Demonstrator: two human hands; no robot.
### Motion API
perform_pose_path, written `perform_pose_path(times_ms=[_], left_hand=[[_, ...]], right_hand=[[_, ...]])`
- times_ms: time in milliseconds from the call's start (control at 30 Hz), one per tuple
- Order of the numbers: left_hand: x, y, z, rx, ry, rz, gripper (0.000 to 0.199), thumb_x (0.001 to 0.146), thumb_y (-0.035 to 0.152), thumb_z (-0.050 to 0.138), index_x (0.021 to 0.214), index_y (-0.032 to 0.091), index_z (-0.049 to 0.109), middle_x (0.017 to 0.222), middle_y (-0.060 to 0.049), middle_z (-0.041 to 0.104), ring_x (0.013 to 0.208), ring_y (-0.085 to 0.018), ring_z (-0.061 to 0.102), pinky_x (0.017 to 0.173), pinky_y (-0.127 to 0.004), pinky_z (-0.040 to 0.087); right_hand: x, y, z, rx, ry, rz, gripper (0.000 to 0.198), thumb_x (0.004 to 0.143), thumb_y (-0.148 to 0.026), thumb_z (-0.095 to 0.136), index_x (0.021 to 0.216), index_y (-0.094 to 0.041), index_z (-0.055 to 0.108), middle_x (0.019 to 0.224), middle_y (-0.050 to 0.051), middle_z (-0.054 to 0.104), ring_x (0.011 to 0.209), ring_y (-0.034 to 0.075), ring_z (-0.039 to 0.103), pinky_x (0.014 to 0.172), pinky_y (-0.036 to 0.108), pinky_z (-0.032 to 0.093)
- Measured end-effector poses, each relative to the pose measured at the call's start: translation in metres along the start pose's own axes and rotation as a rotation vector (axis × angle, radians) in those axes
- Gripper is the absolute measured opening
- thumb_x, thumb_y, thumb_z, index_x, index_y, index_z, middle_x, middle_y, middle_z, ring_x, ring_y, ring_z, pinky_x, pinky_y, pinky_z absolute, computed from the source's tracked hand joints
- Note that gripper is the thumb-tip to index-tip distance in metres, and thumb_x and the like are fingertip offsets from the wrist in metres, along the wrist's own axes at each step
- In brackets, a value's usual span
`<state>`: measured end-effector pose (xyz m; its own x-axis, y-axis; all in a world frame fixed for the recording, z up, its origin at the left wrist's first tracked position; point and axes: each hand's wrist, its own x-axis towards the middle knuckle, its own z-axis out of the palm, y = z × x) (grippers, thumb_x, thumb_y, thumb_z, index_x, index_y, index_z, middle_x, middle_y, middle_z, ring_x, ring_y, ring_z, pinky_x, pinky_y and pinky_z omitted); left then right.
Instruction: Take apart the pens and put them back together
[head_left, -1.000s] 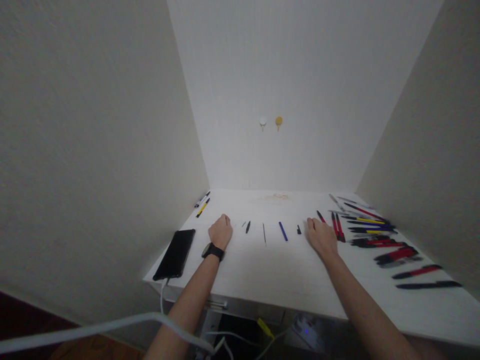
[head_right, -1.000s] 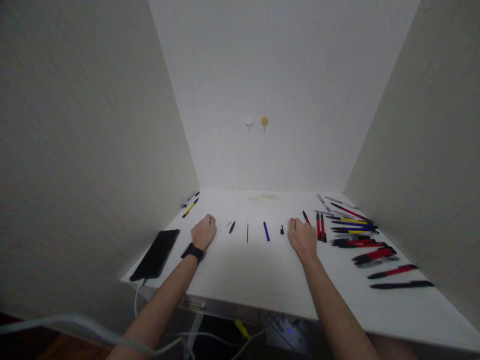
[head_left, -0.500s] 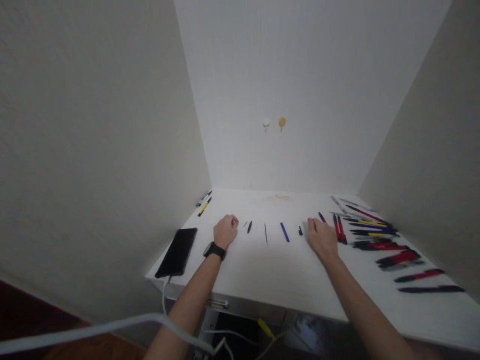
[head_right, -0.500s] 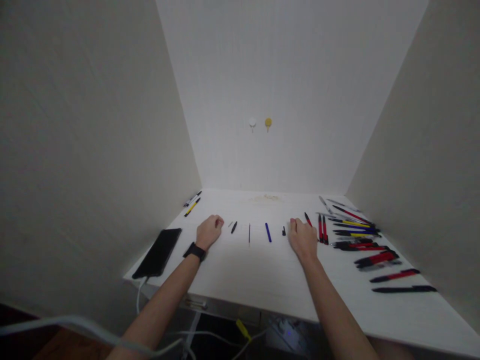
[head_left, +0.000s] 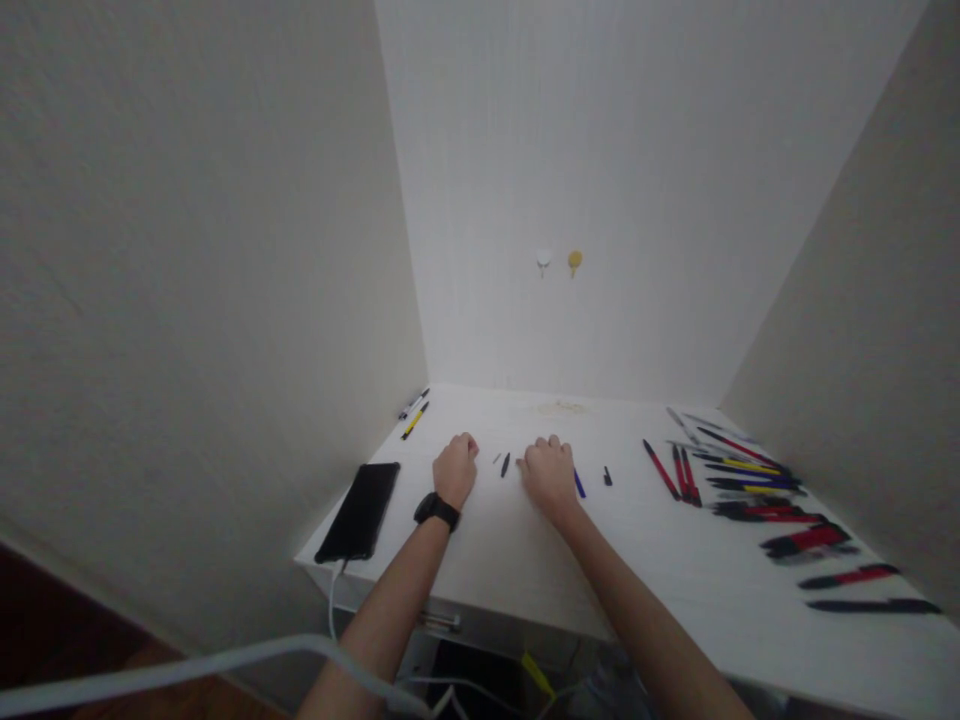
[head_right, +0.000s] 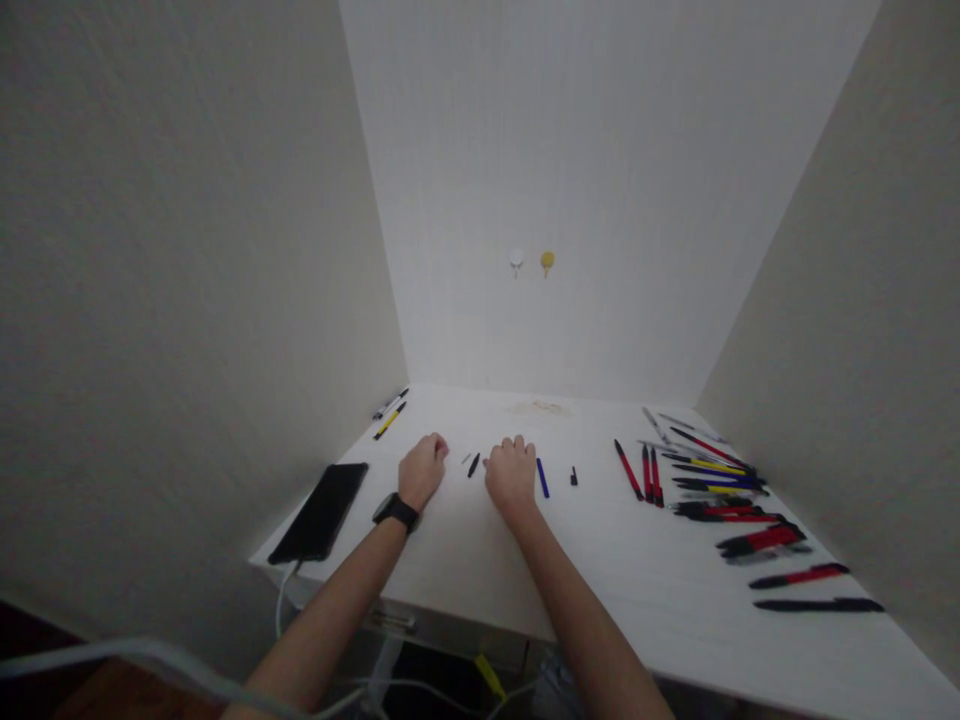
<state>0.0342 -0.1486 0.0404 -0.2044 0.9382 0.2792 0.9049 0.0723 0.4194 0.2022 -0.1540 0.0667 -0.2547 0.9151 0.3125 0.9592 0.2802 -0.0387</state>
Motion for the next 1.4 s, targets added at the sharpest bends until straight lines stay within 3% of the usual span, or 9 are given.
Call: perform_pose_path(times_ms=[300,433,500,600,700,833,1033,1200,1400], left_hand=[[-0.001,0.006,-0.006,-0.055,0.085,0.068,0.02,0.095,0.022,0.036,0.099,0.022,0.056,0.102,-0.005,0.062,0.095,-0.015,0.056,0.076,-0.026,0.036],[-0.001,0.005,-0.006,-0.104,0.134,0.106,0.018,0.094,0.024,0.04,0.095,0.021,0.058,0.1,-0.004,0.062,0.094,-0.015,0.057,0.078,-0.026,0.038],[-0.001,0.005,-0.005,-0.146,0.164,0.146,0.016,0.093,0.024,0.042,0.093,0.021,0.057,0.097,-0.003,0.062,0.092,-0.015,0.057,0.079,-0.026,0.039],[-0.002,0.009,-0.005,-0.202,0.184,0.241,0.014,0.091,0.022,0.044,0.09,0.021,0.058,0.097,-0.004,0.062,0.094,-0.015,0.056,0.083,-0.025,0.04],[-0.004,0.017,-0.004,-0.243,0.152,0.337,0.014,0.091,0.022,0.044,0.089,0.021,0.058,0.097,-0.004,0.061,0.095,-0.016,0.055,0.086,-0.026,0.04],[-0.008,0.024,-0.002,-0.271,0.089,0.408,0.013,0.09,0.028,0.048,0.086,0.02,0.058,0.089,-0.004,0.062,0.087,-0.016,0.055,0.084,-0.028,0.042],[-0.016,0.031,0.002,-0.335,0.126,0.397,0.017,0.09,0.029,0.047,0.085,0.019,0.059,0.088,-0.005,0.064,0.087,-0.017,0.057,0.084,-0.029,0.043],[-0.018,0.035,0.007,-0.486,0.215,0.54,0.016,0.089,0.026,0.051,0.083,0.019,0.064,0.085,-0.004,0.066,0.083,-0.016,0.058,0.078,-0.03,0.045],[-0.019,0.037,0.009,-0.544,0.288,0.647,0.014,0.088,0.023,0.054,0.084,0.02,0.066,0.083,-0.002,0.068,0.082,-0.015,0.059,0.078,-0.03,0.045]], right_hand=[[-0.002,-0.018,0.017,-0.017,-0.03,0.05,0.025,0.084,-0.005,0.045,0.092,-0.011,0.068,0.099,0.018,0.063,0.1,0.027,0.049,0.081,0.037,0.03],[-0.001,-0.01,0.013,0.068,-0.001,0.053,0.027,0.08,0.0,0.044,0.09,-0.01,0.066,0.099,0.017,0.063,0.1,0.026,0.05,0.083,0.036,0.031],[-0.001,0.004,0.01,0.263,0.031,0.056,0.023,0.082,-0.003,0.043,0.085,-0.011,0.064,0.096,0.015,0.063,0.096,0.023,0.052,0.082,0.034,0.034],[-0.004,0.035,0.005,0.87,-0.032,0.003,0.016,0.087,-0.022,0.045,0.081,-0.015,0.058,0.078,0.006,0.063,0.076,0.017,0.055,0.071,0.029,0.039],[-0.015,0.06,0.002,1.418,-0.094,-0.017,0.026,0.084,-0.043,0.053,0.08,-0.018,0.053,0.064,0.0,0.059,0.06,0.014,0.052,0.063,0.027,0.039],[-0.027,0.07,0.004,1.777,-0.095,0.029,0.035,0.078,-0.05,0.063,0.08,-0.018,0.051,0.064,0.002,0.062,0.06,0.013,0.056,0.061,0.027,0.041],[-0.028,0.058,0.01,1.796,-0.108,0.075,0.036,0.072,-0.048,0.069,0.082,-0.015,0.057,0.078,0.009,0.072,0.067,0.016,0.066,0.068,0.031,0.048],[-0.028,0.054,0.011,1.732,-0.064,0.14,0.033,0.065,-0.044,0.074,0.076,-0.015,0.062,0.077,0.008,0.073,0.074,0.02,0.069,0.075,0.035,0.051],[-0.026,0.054,0.023,1.769,-0.056,0.127,0.034,0.063,-0.04,0.077,0.084,-0.015,0.065,0.079,0.008,0.074,0.072,0.019,0.069,0.072,0.033,0.052]])
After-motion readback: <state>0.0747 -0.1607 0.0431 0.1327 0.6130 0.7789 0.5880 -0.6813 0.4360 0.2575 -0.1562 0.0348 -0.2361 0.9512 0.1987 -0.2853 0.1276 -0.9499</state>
